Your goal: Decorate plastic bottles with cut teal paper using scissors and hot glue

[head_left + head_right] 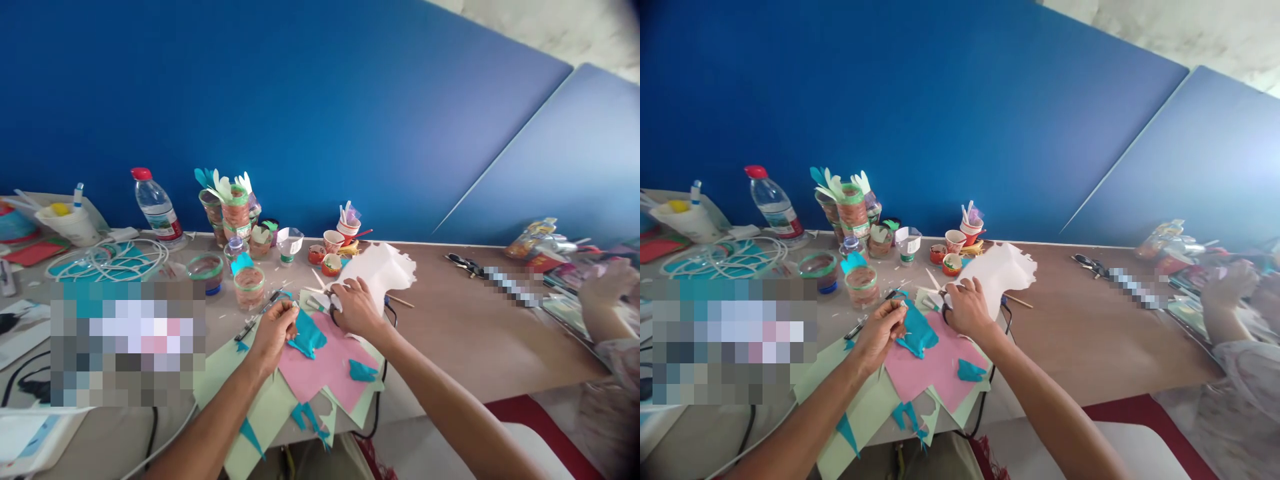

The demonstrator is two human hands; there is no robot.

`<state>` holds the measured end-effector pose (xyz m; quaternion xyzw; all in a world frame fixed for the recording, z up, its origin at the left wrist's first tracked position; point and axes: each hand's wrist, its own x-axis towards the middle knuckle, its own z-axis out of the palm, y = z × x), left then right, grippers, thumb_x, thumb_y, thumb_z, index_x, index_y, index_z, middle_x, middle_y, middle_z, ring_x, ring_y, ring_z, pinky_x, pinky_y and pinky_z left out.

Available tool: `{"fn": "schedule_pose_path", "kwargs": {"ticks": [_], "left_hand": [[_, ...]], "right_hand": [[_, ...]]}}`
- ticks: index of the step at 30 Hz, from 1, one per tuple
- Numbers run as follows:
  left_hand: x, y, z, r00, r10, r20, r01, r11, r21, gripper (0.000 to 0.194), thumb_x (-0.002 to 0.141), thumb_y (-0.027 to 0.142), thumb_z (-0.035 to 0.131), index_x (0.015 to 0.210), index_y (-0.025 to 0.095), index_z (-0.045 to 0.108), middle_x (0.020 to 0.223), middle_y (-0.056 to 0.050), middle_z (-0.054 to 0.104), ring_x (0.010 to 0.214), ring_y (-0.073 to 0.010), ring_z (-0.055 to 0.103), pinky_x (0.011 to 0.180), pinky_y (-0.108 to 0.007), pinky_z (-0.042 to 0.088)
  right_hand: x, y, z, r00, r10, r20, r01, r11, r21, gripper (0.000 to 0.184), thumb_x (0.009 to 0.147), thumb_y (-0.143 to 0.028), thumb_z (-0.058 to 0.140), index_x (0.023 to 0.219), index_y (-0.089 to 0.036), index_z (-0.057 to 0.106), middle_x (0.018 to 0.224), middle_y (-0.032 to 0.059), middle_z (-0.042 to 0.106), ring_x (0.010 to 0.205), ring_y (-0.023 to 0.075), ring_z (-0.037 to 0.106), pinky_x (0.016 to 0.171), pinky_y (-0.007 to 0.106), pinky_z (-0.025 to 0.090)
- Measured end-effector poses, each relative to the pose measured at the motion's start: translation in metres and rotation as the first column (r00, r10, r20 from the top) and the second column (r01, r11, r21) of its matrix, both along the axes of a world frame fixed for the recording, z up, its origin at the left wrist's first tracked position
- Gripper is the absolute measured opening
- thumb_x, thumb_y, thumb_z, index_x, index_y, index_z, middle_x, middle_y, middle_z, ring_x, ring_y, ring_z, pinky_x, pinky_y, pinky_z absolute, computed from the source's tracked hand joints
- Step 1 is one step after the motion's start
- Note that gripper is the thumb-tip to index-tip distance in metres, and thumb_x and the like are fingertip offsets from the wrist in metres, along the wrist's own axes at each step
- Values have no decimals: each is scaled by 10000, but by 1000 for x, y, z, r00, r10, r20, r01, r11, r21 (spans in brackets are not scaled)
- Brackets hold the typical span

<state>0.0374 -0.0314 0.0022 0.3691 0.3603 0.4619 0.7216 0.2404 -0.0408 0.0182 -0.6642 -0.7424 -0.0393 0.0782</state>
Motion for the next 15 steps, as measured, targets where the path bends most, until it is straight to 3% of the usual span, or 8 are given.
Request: {"fn": "schedule_pose_path", "kwargs": {"ticks": [4, 9, 12, 15], "left_hand": [[1, 1, 0, 1000, 13, -11, -13, 1000, -10, 328, 627, 377, 743, 664, 178, 485, 512, 101, 406, 365, -21, 320, 433, -210, 237], [2, 4, -3, 1000, 14, 5, -14, 1000, -27, 341, 617, 385, 749, 662, 177, 484, 507, 94, 442, 345, -13, 307, 419, -199, 248], [1, 6, -6, 999, 42, 0, -42, 999, -19, 340, 606, 390, 756, 661, 169, 503, 491, 99, 419, 350, -10, 295, 410, -188, 240], [0, 9, -8, 997, 76, -24, -76, 997, -23, 359, 579, 406, 768, 656, 162, 517, 494, 95, 419, 363, -12, 303, 398, -181, 219]], "right_hand": [[21, -11, 6, 985, -65, -161, 71, 997, 29, 366, 723, -302, 617, 1066, -177, 610, 1016, 120, 671, 1084, 299, 531, 994, 452, 324], [-2, -20, 22, 867, 183, -464, -54, 959, 278, 336, 729, -258, 635, 1054, -179, 611, 1007, 114, 651, 1086, 290, 530, 932, 415, 423], [-29, -22, 24, 758, 176, -628, -75, 980, 184, 237, 761, -285, 629, 973, -182, 647, 911, 87, 630, 885, 227, 594, 803, 348, 491], [-46, -21, 12, 723, 114, -681, -66, 993, 95, 222, 769, -333, 629, 915, -173, 680, 833, 72, 591, 804, 204, 583, 730, 322, 500]]}}
